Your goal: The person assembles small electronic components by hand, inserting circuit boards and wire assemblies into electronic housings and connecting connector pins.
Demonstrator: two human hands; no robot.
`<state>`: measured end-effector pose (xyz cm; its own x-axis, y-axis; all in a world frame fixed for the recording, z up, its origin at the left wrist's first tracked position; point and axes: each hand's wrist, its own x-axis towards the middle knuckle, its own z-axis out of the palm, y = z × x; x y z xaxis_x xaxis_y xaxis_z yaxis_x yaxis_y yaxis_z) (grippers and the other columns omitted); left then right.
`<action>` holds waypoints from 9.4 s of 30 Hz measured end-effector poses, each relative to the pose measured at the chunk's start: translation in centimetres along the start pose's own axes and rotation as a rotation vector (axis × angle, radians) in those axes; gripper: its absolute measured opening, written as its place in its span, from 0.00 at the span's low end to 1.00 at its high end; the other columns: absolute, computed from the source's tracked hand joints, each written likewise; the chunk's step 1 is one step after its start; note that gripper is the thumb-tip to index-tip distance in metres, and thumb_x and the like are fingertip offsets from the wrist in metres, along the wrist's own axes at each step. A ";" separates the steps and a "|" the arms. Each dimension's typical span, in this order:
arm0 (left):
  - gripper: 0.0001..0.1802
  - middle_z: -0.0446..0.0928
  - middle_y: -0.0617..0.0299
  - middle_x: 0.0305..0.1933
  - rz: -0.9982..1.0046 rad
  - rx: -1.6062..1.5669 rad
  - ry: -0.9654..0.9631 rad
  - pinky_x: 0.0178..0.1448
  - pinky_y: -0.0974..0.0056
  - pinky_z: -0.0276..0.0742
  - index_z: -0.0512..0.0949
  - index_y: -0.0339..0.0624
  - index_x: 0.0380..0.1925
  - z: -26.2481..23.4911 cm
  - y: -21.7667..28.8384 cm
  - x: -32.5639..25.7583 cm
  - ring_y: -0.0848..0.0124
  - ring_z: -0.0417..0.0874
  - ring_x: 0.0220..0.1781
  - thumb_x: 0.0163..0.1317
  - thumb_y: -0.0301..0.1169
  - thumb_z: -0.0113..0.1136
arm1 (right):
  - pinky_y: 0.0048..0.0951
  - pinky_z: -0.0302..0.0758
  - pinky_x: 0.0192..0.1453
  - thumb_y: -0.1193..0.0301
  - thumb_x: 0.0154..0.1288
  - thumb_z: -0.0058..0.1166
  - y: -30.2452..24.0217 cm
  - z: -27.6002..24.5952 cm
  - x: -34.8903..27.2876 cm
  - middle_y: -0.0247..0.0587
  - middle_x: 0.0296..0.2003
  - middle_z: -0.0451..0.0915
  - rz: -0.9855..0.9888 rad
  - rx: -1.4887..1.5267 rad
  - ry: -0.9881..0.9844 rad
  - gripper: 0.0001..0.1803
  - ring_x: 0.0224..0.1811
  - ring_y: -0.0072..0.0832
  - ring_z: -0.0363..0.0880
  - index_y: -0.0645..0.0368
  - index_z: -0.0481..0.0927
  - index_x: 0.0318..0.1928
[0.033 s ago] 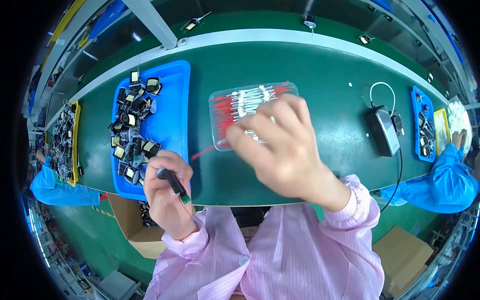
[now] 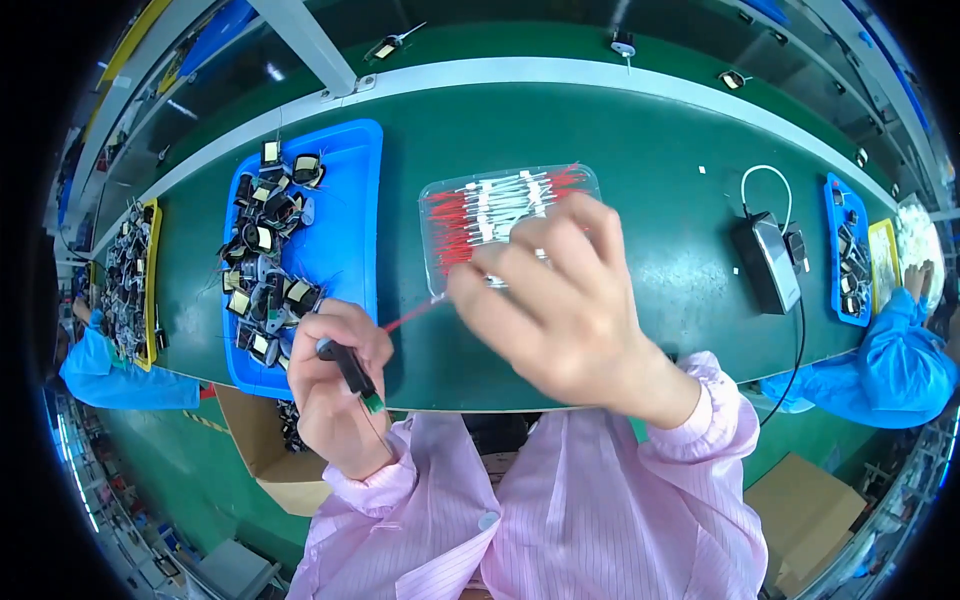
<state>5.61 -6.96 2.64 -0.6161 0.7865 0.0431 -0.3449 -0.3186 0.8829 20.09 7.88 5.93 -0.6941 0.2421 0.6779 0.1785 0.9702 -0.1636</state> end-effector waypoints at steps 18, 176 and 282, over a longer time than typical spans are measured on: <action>0.02 0.75 0.62 0.27 -0.081 0.355 -0.288 0.31 0.72 0.63 0.80 0.34 0.25 1.2 0.3 -0.5 0.77 0.71 0.28 0.53 0.20 0.65 | 0.54 0.66 0.53 0.72 0.39 0.57 -2.3 -1.6 -2.9 0.30 0.30 0.77 -0.171 -0.207 -0.001 0.14 0.34 0.27 0.69 0.50 0.82 0.33; 0.16 0.81 0.48 0.32 0.880 1.152 -0.364 0.27 0.67 0.77 0.76 0.32 0.40 0.1 -3.3 0.5 0.59 0.83 0.31 0.49 0.25 0.62 | 0.24 0.74 0.27 0.83 0.40 0.61 -3.8 1.1 -3.1 0.46 0.35 0.79 0.443 0.662 -0.105 0.11 0.27 0.29 0.79 0.68 0.81 0.30; 0.14 0.77 0.46 0.42 -0.109 0.096 -0.322 0.47 0.66 0.77 0.74 0.27 0.45 -1.2 -3.8 -2.2 0.66 0.81 0.43 0.61 0.24 0.61 | 0.33 0.64 0.19 0.76 0.40 0.56 -4.7 0.5 -4.5 0.36 0.18 0.67 0.263 0.302 -0.402 0.08 0.17 0.31 0.68 0.61 0.73 0.25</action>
<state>7.39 -8.12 -1.35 -0.3190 0.9445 0.0785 -0.3185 -0.1848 0.9297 22.05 2.18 3.27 -0.8748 0.4023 0.2701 0.2148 0.8215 -0.5282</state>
